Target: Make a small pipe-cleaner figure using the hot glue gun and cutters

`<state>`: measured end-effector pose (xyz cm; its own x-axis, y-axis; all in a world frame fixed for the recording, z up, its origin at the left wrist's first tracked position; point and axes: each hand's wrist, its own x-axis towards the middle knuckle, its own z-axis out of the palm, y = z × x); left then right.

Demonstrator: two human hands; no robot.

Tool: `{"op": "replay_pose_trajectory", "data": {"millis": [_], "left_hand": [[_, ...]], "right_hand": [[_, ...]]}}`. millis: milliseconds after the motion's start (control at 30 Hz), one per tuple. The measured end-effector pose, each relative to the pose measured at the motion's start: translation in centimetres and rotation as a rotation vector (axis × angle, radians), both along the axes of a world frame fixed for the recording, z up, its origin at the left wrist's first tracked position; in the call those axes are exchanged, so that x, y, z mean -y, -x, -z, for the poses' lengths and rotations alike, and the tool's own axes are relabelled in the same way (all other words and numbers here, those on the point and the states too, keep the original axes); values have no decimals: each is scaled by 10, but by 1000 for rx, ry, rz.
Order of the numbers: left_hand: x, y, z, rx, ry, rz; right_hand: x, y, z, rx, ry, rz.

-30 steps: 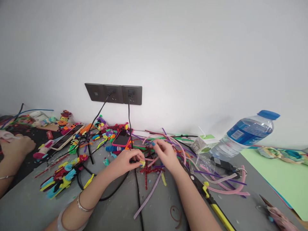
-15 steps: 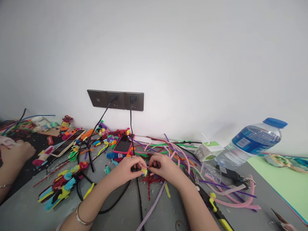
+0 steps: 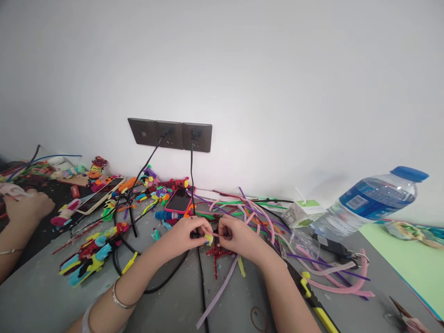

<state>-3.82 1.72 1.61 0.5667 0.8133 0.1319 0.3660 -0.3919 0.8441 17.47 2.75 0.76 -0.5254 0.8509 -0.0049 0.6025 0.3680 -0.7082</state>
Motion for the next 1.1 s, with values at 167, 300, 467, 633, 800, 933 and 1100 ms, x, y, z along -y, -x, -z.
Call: {"op": "replay_pose_trajectory", "data": {"millis": [167,300,467,633,800,933,1100], "left_hand": [[0,0,-2,-12,11,-13],[-1,-1,-1,-10,6,-15],[-1,-1,2,-5,-11,-13],[-1,2,5,-11,-6,-8],[-1,4,6,-15,-68,15],[-1,4,6,-25,-73,13],[-1,5,6,0,-60,40]], "right_hand": [[2,-1,-1,29,35,-24],[2,-1,-1,35,45,-35],[4,-3,-1,16,53,-48],[3,-5,-1,-14,95,-58],[1,-5,-1,-43,118,-50],[1,-5,-3,-38,105,-37],[1,-5,-1,-45,103,-33]]}}
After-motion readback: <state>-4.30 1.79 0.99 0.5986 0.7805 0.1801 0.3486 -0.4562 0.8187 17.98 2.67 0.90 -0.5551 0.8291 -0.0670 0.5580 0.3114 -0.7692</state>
